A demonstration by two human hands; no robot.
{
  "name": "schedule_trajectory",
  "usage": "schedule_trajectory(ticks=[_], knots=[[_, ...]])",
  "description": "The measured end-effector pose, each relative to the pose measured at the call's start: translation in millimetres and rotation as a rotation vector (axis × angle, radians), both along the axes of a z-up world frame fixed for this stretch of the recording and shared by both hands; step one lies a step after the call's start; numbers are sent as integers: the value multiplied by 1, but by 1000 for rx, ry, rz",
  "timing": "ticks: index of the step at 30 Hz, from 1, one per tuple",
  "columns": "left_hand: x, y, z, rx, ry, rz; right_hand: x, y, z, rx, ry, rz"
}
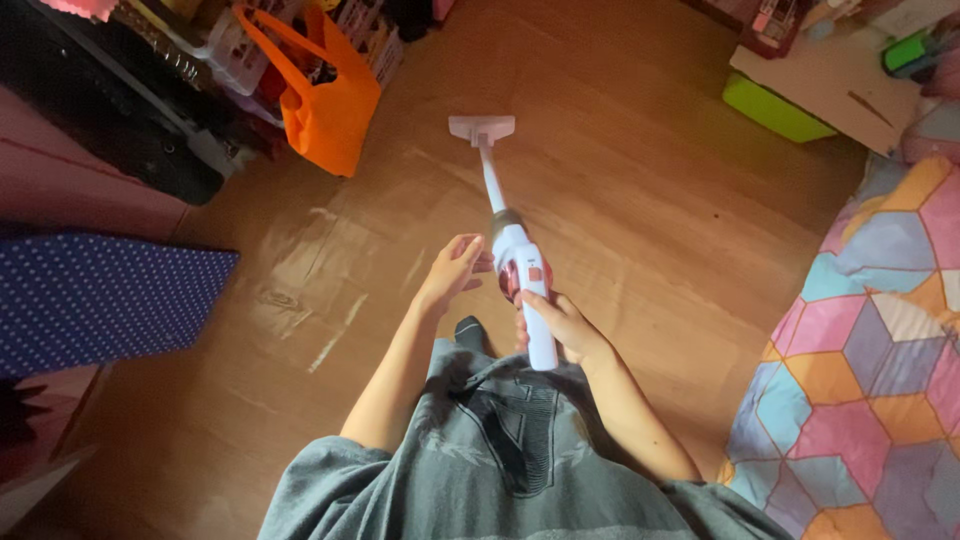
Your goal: The person vacuums the floor using a handheld vacuum cleaner.
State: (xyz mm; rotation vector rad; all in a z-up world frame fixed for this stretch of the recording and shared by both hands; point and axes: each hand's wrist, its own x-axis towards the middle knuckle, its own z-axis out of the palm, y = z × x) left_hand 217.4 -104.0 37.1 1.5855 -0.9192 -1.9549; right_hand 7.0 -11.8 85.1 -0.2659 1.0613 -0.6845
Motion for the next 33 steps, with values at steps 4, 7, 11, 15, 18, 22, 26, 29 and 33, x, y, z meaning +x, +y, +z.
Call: schedule_trajectory(ticks=[4, 7, 11, 15, 18, 22, 26, 29, 33], knots=[[6, -2, 3, -18, 28, 22, 20, -21, -24, -108, 26, -179], [16, 6, 5, -18, 34, 41, 26, -55, -69, -158, 48, -194], [27, 19, 4, 3, 39, 56, 22, -108, -113, -280, 88, -201], [30, 29, -2, 20, 4, 45, 21, -143, -119, -314, 280, -208], [29, 37, -6, 18, 8, 29, 30, -133, -121, -292, 404, -207], [18, 33, -3, 15, 10, -12, 36, -97, -109, -227, 345, -231], [6, 32, 2, -5, 25, -46, 33, -22, -56, -204, 262, -168], [-6, 23, -2, 14, 16, -42, 22, 27, -2, -67, 202, -110], [-15, 18, -11, 0, 44, -54, 8, 52, 22, -9, 39, -187]])
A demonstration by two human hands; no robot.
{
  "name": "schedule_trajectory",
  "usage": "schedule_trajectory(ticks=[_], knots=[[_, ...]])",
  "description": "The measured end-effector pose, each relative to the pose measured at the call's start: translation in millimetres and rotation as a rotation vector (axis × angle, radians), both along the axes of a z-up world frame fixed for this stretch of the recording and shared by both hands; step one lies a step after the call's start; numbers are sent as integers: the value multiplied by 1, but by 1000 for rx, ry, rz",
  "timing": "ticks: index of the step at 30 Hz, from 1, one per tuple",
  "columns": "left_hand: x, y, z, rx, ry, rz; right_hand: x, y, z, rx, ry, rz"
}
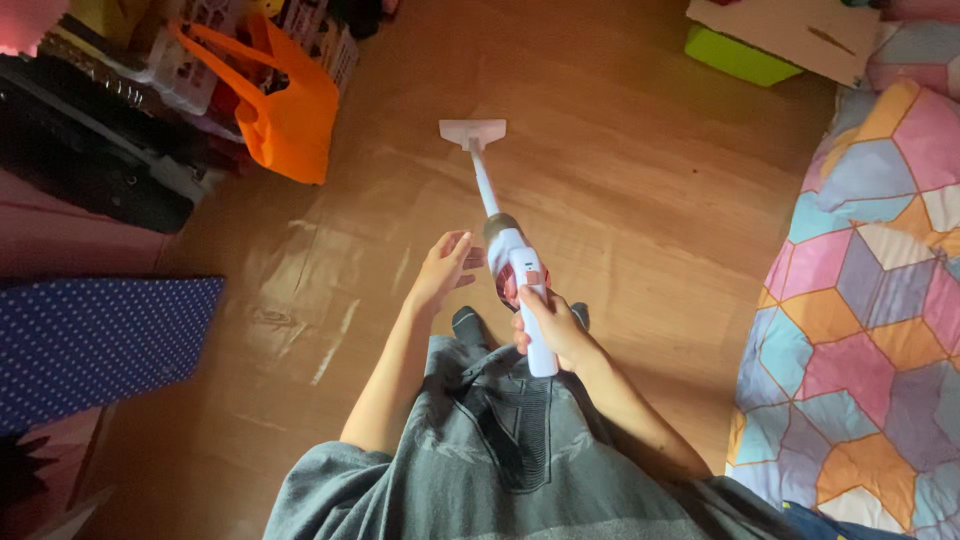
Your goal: The person vacuums the floor using a handheld vacuum cleaner.
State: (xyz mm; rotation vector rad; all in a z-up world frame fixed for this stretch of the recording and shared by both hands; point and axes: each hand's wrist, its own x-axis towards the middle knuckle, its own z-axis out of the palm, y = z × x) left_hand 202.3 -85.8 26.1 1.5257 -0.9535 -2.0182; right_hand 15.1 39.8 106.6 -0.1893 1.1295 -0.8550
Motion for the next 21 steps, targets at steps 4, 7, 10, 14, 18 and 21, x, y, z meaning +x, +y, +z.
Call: schedule_trajectory(ticks=[4, 7, 10, 14, 18, 21], knots=[[-2, -1, -6, -10, 2, -9, -3, -18, -55, -30, 96, -46], [-1, 4, -8, -15, 16, -5, -5, -60, -115, -99, 234, -63], [2, 13, -4, -9, 7, 4, -13, -110, -142, -195, 346, -88], [3, 24, 6, 12, -31, 5, -13, -150, -129, -167, 467, -136], [-2, 26, 8, 12, -28, 2, -16, -148, -112, -150, 515, -119], [-7, 24, 5, 14, -27, -16, -17, -119, -106, -171, 416, -150]])
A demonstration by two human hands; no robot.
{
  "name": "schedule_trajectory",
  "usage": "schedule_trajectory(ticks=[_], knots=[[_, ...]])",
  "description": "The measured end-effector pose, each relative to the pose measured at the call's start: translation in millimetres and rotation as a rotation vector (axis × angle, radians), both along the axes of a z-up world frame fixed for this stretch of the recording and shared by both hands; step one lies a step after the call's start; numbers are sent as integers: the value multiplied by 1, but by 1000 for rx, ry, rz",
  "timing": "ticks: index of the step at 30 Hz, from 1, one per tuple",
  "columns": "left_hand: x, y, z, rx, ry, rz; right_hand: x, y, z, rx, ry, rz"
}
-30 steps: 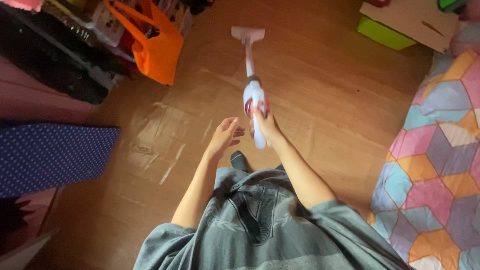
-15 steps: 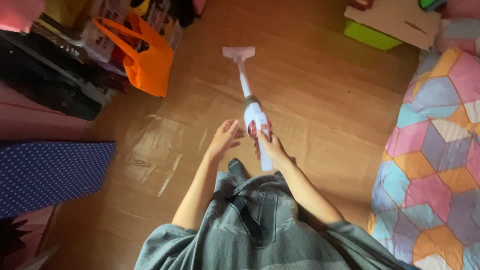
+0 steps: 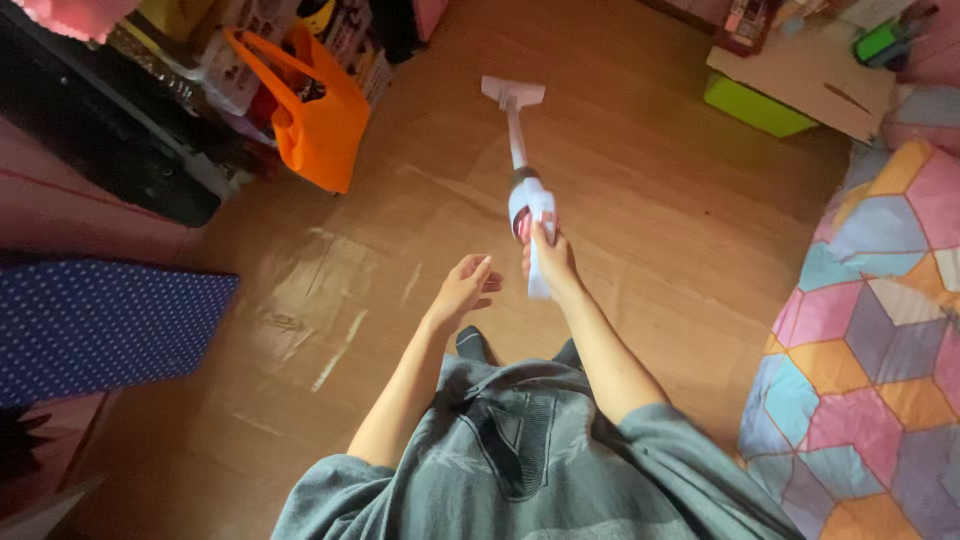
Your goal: The person vacuums the floor using a handheld vacuum cleaner.
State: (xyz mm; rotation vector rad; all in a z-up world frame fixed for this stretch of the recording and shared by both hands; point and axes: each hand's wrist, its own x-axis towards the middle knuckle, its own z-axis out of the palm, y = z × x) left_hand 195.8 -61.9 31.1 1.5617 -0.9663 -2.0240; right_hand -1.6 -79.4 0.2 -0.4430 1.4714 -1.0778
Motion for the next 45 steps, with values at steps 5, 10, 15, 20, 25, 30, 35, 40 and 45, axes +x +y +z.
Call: schedule_trajectory(ticks=[5, 10, 15, 20, 25, 30, 35, 40, 45], knots=[[-6, -8, -10, -17, 60, -42, 4, 79, 38, 86, -345, 11], [-14, -16, -16, 1, 44, -43, 9, 137, 83, 216, -328, 7], [-9, -18, -8, -33, 16, -57, 11, 122, 58, 166, -290, -23], [-3, -14, -5, -10, 4, -63, -1, 51, -4, 43, 45, -8], [-1, -2, -9, -22, 12, -79, -5, 13, 3, 19, -76, -53], [-15, -6, -21, -107, -38, -37, -4, 24, 75, 55, -407, -26], [-45, -28, 4, -595, -113, -38, -16, 30, 146, -20, -531, 38], [-72, -58, 64, -737, 151, -143, -37, -5, 162, -200, -615, 81], [-109, -101, 65, -777, 123, -107, -59, -57, 158, -226, -621, 81]])
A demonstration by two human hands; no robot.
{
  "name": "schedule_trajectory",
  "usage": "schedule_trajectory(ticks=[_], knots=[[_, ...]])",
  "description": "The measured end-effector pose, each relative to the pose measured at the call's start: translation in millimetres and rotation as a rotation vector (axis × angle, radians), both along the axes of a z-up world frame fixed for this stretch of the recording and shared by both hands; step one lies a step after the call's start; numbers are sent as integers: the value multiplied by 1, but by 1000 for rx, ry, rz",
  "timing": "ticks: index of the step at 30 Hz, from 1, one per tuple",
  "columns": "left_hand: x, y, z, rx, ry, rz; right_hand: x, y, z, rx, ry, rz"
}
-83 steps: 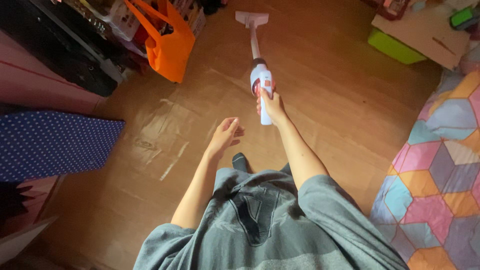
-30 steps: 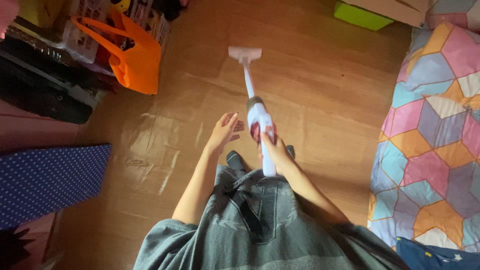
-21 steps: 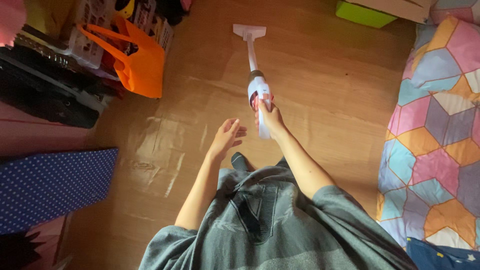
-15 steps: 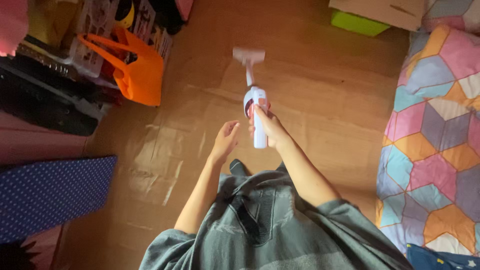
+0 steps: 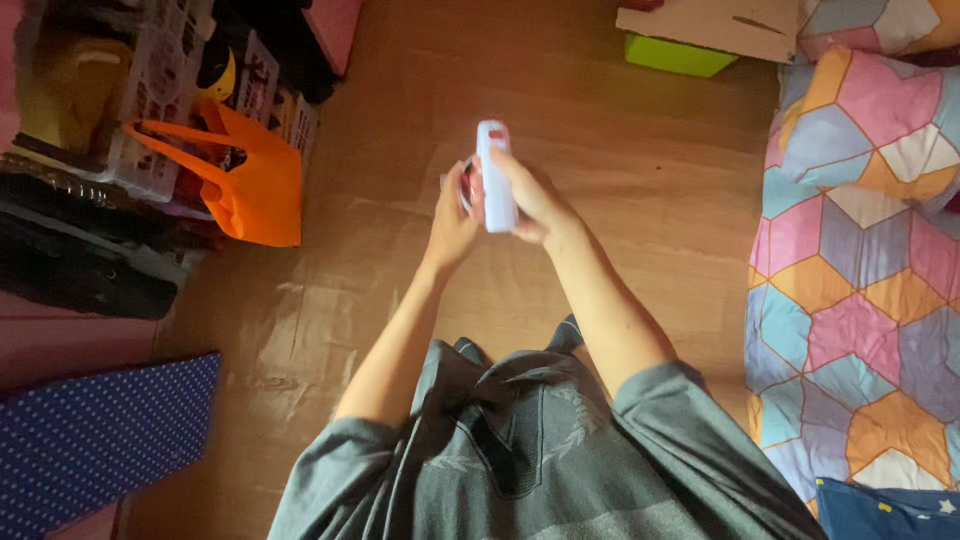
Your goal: The person vacuums the floor using a handheld vacuum cleaner.
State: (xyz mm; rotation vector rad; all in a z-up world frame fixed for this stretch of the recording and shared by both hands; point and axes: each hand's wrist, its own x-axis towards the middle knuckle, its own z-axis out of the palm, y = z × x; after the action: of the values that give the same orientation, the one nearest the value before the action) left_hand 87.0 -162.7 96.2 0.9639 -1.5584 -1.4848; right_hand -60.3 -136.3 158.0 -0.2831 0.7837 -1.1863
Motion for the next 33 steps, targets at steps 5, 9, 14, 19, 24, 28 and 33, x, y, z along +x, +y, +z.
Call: schedule_trajectory(ticks=[5, 9, 14, 19, 24, 28, 33], knots=[[-9, -49, -32, -232, -331, 98, -17, -51, -21, -20, 145, 12], [-7, -70, -55, -211, -431, 39, -15, -65, -45, 62, 221, 8], [-13, -57, -47, -284, -300, 43, -12, -55, -36, 124, 242, -96], [-19, -37, -9, -221, -197, -29, -23, -36, -3, 95, 50, -68], [-21, -28, 5, -344, -285, 15, -37, -45, 13, 47, -68, -43], [-29, -37, 0, -377, -189, 31, -47, -63, 4, 4, -86, 15], [-37, -48, 10, -260, -311, 73, -57, -87, -6, -4, -43, 33]])
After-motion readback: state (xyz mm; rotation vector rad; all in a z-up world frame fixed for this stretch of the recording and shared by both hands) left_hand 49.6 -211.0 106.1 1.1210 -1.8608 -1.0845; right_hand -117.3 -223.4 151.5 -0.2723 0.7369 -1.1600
